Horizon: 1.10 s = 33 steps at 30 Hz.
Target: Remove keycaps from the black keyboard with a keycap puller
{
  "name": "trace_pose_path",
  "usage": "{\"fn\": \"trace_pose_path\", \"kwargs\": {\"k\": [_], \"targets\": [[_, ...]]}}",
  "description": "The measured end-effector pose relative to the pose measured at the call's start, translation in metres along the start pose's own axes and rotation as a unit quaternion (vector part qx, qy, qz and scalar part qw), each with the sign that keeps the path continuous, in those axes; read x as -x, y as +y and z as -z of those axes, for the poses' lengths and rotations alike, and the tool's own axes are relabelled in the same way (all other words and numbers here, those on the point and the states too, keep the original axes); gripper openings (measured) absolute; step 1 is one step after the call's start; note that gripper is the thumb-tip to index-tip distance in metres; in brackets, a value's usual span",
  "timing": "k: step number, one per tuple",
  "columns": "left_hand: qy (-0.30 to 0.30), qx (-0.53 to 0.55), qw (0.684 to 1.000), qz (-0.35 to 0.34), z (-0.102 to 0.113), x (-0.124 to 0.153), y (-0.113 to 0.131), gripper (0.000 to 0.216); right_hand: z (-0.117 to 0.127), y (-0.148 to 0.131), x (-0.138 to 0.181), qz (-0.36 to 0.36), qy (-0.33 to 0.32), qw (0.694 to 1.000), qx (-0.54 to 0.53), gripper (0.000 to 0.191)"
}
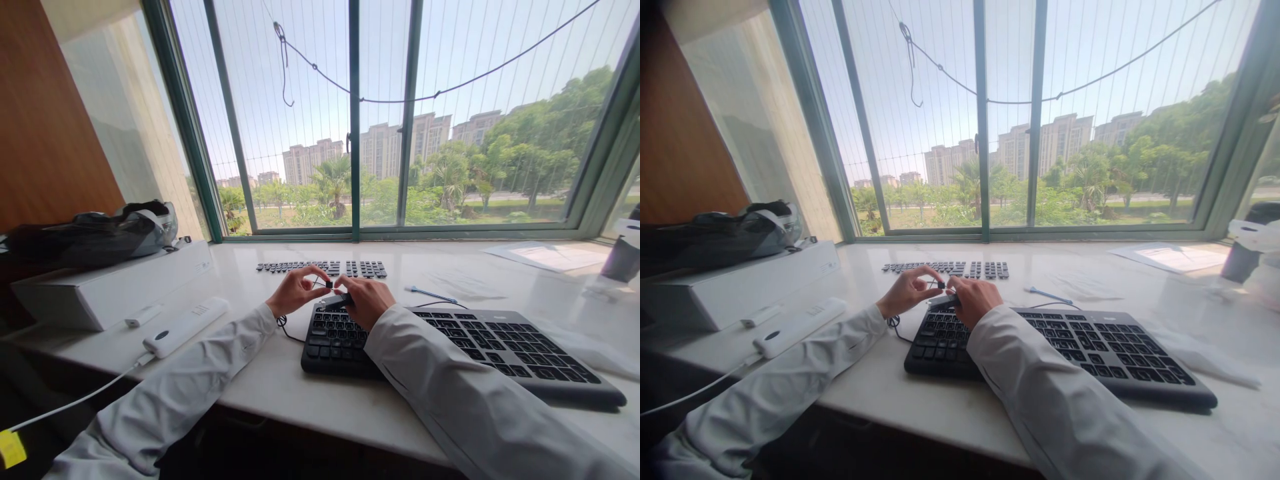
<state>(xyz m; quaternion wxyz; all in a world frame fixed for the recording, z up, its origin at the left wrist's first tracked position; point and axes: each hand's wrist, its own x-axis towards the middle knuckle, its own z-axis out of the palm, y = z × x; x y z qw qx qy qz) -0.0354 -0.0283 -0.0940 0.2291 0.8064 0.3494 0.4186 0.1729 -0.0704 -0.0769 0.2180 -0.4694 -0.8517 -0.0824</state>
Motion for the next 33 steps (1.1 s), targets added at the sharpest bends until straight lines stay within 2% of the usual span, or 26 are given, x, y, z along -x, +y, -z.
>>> {"fn": "trace_pose_path", "kwargs": {"k": [15,24,28,33], "targets": [[-0.017,0.004,1.0,0.026,0.0003,0.0007,0.0023,0.044,-0.0047,0.0064,-0.0008,0.032,0.054,0.998,-0.013,0.025],[-0.037,-0.004,0.999,0.024,-0.0001,0.0008,0.0014,0.042,-0.0049,0.0075,-0.0009,0.041,0.029,0.999,0.002,0.024],[-0.038,-0.05,0.998,-0.006,0.0009,0.0007,0.0037,0.037,-0.0047,0.0062,-0.0011,0.037,0.009,0.999,0.025,0.025],[-0.046,-0.16,0.982,-0.089,0.0034,-0.0004,0.0023,0.032,-0.0019,0.0033,-0.0006,0.055,-0.017,0.998,0.034,0.022]]}}
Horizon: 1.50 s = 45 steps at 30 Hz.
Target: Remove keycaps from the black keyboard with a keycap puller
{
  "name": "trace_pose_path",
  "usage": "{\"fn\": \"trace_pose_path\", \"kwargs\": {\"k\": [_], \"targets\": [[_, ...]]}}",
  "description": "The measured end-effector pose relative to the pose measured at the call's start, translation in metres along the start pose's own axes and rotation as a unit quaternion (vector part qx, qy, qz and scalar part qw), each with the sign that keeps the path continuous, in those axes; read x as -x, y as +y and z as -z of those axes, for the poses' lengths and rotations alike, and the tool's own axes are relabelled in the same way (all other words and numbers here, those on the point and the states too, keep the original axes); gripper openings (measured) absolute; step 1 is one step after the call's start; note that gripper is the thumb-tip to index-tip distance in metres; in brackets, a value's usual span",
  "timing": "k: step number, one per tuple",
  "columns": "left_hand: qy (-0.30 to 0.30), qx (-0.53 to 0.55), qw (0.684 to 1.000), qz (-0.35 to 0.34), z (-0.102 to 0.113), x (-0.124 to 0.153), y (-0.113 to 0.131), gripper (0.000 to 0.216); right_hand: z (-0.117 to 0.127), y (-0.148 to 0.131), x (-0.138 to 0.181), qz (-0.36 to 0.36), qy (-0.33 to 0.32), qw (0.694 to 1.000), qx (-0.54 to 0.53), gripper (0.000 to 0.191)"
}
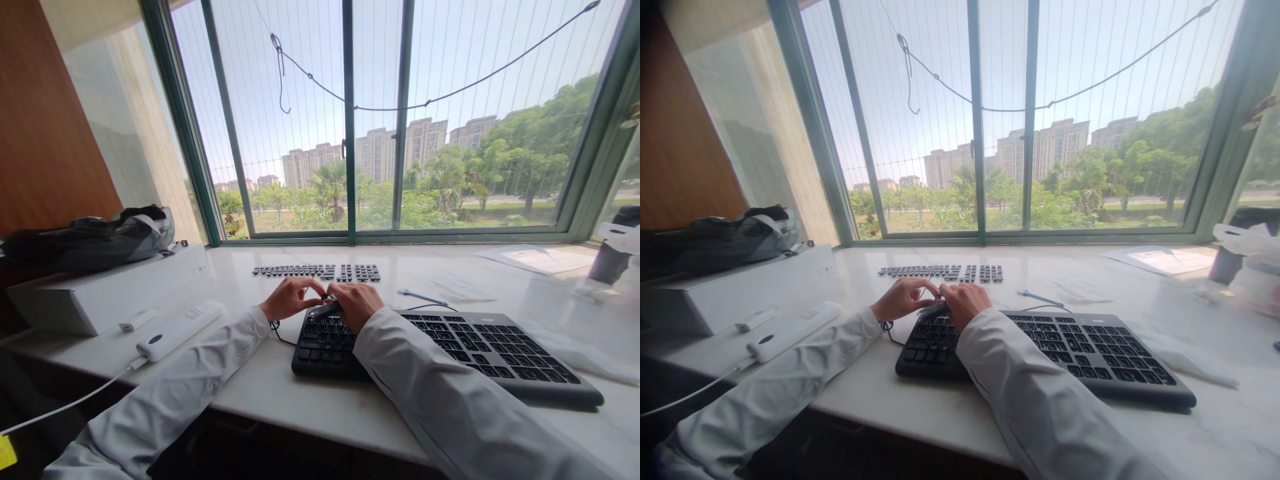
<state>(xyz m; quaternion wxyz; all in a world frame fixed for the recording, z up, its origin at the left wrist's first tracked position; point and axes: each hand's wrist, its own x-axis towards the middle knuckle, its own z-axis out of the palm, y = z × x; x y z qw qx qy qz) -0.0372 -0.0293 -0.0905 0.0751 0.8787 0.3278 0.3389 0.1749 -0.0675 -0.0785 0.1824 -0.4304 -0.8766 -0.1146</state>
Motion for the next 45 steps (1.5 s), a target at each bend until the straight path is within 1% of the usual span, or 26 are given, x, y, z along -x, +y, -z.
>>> {"fn": "trace_pose_path", "kwargs": {"k": [3,7,10,13,16,18,19,21,22,25,29,33,38,41,45], "targets": [[-0.008,-0.067,0.997,-0.032,0.001,0.0,0.0,0.032,0.003,-0.002,0.0,0.008,-0.011,1.0,0.003,0.024],[0.002,-0.114,0.992,-0.051,0.002,0.001,0.001,0.031,0.005,-0.004,0.0,0.007,-0.006,1.0,-0.001,0.022],[0.015,-0.14,0.989,-0.05,0.005,0.002,-0.001,0.028,0.004,-0.004,-0.001,0.003,0.002,1.0,-0.007,0.021],[0.043,-0.191,0.98,-0.026,0.015,0.004,-0.01,0.025,0.001,-0.001,-0.001,-0.001,0.001,1.0,-0.01,0.021],[0.07,-0.266,0.961,0.031,0.034,0.004,-0.027,0.026,-0.002,0.001,-0.002,-0.01,-0.016,1.0,-0.005,0.02],[0.085,-0.33,0.935,0.098,0.05,0.004,-0.045,0.026,-0.003,0.002,-0.003,-0.013,-0.022,1.0,-0.004,0.02],[0.086,-0.361,0.917,0.144,0.058,0.004,-0.055,0.026,-0.003,0.002,-0.003,-0.013,-0.022,1.0,-0.004,0.021],[0.065,-0.403,0.877,0.254,0.073,0.003,-0.079,0.029,-0.003,0.001,-0.003,-0.006,-0.021,1.0,-0.004,0.021],[0.052,-0.408,0.866,0.284,0.079,0.003,-0.091,0.029,-0.003,0.001,-0.003,-0.002,-0.02,1.0,-0.003,0.021],[0.011,-0.412,0.846,0.339,0.09,0.002,-0.127,0.026,-0.004,0.0,-0.002,0.001,-0.016,1.0,-0.001,0.023],[-0.045,-0.416,0.818,0.394,0.091,0.003,-0.164,0.02,-0.007,0.001,-0.002,0.001,-0.019,1.0,0.001,0.027],[-0.077,-0.422,0.799,0.422,0.084,0.002,-0.184,0.023,-0.007,0.002,-0.002,-0.002,-0.018,1.0,0.007,0.026],[-0.103,-0.43,0.793,0.419,0.075,-0.003,-0.195,0.026,-0.005,0.002,-0.002,-0.003,-0.024,1.0,0.012,0.025],[-0.114,-0.433,0.79,0.419,0.072,-0.006,-0.198,0.03,-0.005,0.002,-0.002,-0.002,-0.03,0.999,0.014,0.025],[-0.124,-0.433,0.786,0.423,0.07,-0.007,-0.199,0.03,-0.006,0.002,-0.002,-0.005,-0.039,0.999,0.017,0.026]]}}
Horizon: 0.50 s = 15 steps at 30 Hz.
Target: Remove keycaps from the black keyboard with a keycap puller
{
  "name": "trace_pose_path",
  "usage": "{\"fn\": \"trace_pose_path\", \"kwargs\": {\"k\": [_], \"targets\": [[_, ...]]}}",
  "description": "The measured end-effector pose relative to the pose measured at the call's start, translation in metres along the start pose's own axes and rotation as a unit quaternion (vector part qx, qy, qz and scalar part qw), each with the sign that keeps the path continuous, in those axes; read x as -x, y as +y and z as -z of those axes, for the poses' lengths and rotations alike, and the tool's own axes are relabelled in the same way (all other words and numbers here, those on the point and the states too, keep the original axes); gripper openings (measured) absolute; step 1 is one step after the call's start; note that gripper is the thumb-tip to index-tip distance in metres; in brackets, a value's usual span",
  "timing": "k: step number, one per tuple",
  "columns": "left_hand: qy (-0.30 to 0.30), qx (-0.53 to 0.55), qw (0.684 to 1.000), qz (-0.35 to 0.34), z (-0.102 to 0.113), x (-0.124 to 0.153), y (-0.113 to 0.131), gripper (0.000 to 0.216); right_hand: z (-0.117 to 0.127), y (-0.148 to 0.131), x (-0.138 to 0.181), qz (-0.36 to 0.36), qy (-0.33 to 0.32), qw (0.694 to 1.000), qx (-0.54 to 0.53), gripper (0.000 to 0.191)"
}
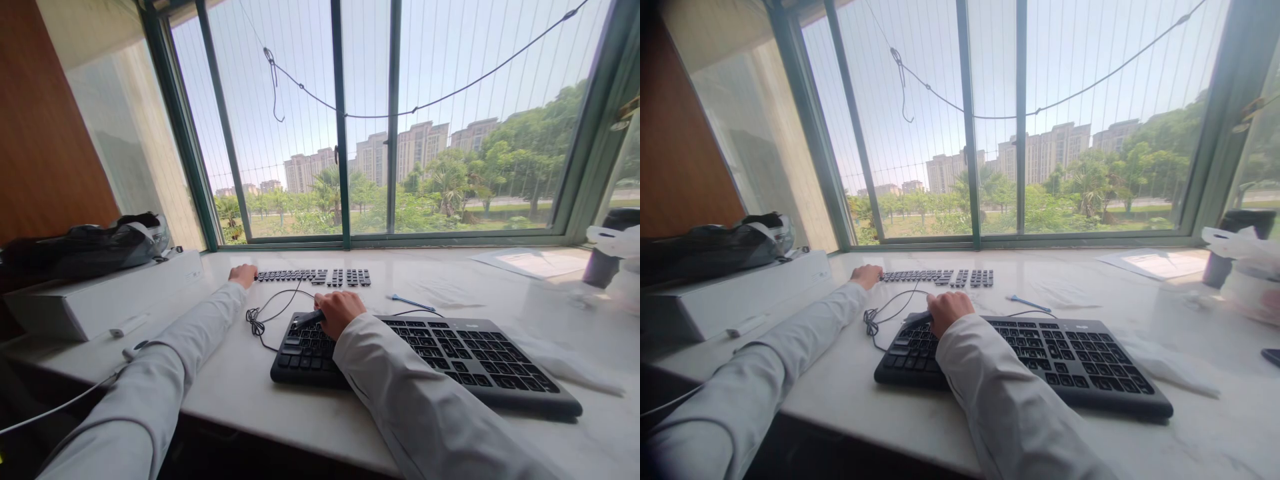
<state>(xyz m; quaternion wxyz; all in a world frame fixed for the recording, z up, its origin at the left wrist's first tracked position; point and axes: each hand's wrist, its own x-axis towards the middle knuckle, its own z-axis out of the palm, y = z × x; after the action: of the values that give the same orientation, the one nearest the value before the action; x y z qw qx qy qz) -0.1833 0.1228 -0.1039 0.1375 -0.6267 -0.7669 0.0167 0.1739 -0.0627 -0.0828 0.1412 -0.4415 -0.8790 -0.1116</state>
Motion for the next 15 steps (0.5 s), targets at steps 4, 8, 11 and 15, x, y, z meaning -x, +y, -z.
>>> {"fn": "trace_pose_path", "kwargs": {"k": [4,8,11,15], "targets": [[-0.008,0.0,1.0,0.004,0.0,0.002,0.001,0.03,-0.001,0.0,0.0,0.003,0.005,1.0,0.0,0.026],[-0.012,0.002,1.0,0.003,0.001,0.005,0.002,0.03,-0.001,0.0,0.0,0.002,0.005,1.0,-0.001,0.027],[-0.009,0.002,1.0,0.003,0.002,0.008,0.003,0.03,-0.001,0.001,0.0,0.003,0.005,1.0,-0.002,0.026],[-0.004,0.003,1.0,0.006,0.008,0.015,0.005,0.034,-0.002,0.001,0.0,0.003,0.007,1.0,-0.003,0.026]]}}
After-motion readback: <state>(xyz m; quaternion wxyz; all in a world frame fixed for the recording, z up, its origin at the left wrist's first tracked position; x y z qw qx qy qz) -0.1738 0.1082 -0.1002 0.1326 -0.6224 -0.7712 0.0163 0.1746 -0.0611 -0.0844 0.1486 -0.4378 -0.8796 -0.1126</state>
